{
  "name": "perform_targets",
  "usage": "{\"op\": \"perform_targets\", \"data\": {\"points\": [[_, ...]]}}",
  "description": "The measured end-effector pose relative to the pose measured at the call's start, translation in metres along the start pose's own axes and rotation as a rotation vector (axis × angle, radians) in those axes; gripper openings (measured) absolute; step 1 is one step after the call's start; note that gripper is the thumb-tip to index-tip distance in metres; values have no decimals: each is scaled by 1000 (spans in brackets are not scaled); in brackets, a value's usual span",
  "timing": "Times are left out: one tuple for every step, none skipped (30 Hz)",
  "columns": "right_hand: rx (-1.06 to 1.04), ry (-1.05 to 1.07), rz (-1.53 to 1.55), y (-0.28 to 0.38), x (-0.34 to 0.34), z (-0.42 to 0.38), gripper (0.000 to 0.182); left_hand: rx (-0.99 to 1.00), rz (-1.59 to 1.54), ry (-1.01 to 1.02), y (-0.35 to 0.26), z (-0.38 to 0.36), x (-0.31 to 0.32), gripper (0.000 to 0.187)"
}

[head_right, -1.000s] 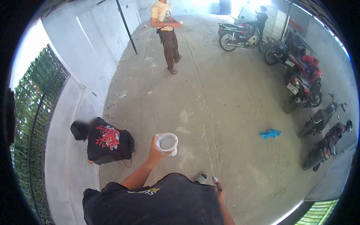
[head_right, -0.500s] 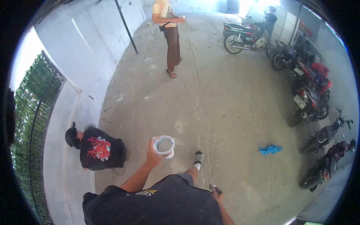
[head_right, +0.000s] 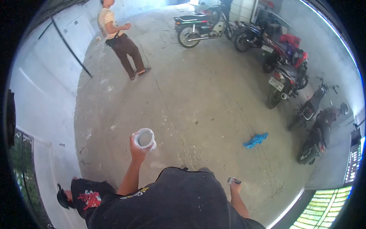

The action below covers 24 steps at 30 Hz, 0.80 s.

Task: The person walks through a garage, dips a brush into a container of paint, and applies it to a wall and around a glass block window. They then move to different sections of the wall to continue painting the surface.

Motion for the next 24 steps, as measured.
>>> {"op": "perform_targets", "data": {"points": [[44, -3, 55, -3, 2, 14, 16, 31, -12, 10, -2, 22, 14, 78], [63, -17, 62, -8, 6, 24, 16, 62, -24, 18, -4, 40, 26, 78], [28, -42, -64, -7, 10, 31, 15, 65, -32, 38, -5, 56, 39, 78], [-10, -65, -191, -3, 14, 41, 14, 57, -66, 54, -5, 72, 50, 79], [-2, -73, -185, -1, 18, 51, 14, 49, -98, 66, -4, 90, 63, 81], [79, -17, -238, 13, 23, 50, 14, 54, -102, 73, 1, 106, 77, 81], [158, 41, -290, 23, 33, 57, 14, 33, -151, 45, 7, 120, 89, 80], [157, 39, -286, 38, 43, 67, 14, 13, -198, 14, 14, 135, 102, 80], [123, 34, -371, 47, 53, 78, 15, 15, -199, 11, 20, 151, 114, 80], [84, 32, -460, 60, 64, 94, 16, 48, -148, 14, 25, 166, 126, 80], [73, 37, -471, 82, 76, 106, 16, 76, -96, 11, 30, 179, 133, 80], [85, 28, -474, 106, 86, 120, 18, 61, -83, -11, 35, 195, 139, 80], [98, 27, -491, 129, 90, 130, 19, 16, -21, -7, 40, 209, 144, 79], [80, 49, -528, 157, 94, 142, 19, -31, 42, -6, 42, 223, 145, 79], [40, 50, -513, 194, 104, 162, 20, -52, 58, -40, 38, 243, 148, 79], [-3, 50, -494, 221, 115, 189, 21, -56, 66, -72, 32, 262, 150, 78], [-35, 67, -520, 247, 127, 216, 21, -62, 71, -105, 27, 280, 151, 77], [-318, 117, -383, 261, 150, 250, 22, -78, 82, -147, 25, 294, 146, 77], [-586, 182, -240, 282, 162, 280, 24, -53, 128, -177, 21, 312, 144, 78], [-506, 239, -400, 319, 168, 304, 26, -37, 176, -202, 19, 323, 140, 78], [-426, 288, -561, 366, 184, 324, 29, -68, 193, -230, 18, 332, 136, 78], [-482, 327, -671, 421, 195, 335, 32, -62, 201, -271, 17, 342, 133, 78], [-541, 364, -779, 473, 208, 338, 36, -51, 208, -314, 19, 351, 130, 78], [-607, 363, -870, 512, 232, 354, 39, -69, 221, -348, 25, 356, 125, 78]]}}
Point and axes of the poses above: each hand's wrist, its own z-axis towards the middle knuckle, its own x-axis out of the palm, y = z × x, the point moved 3 cm from there along z, towards the middle knuckle, and after that the axes turned 6 degrees about -z, right-handed, at the moved point
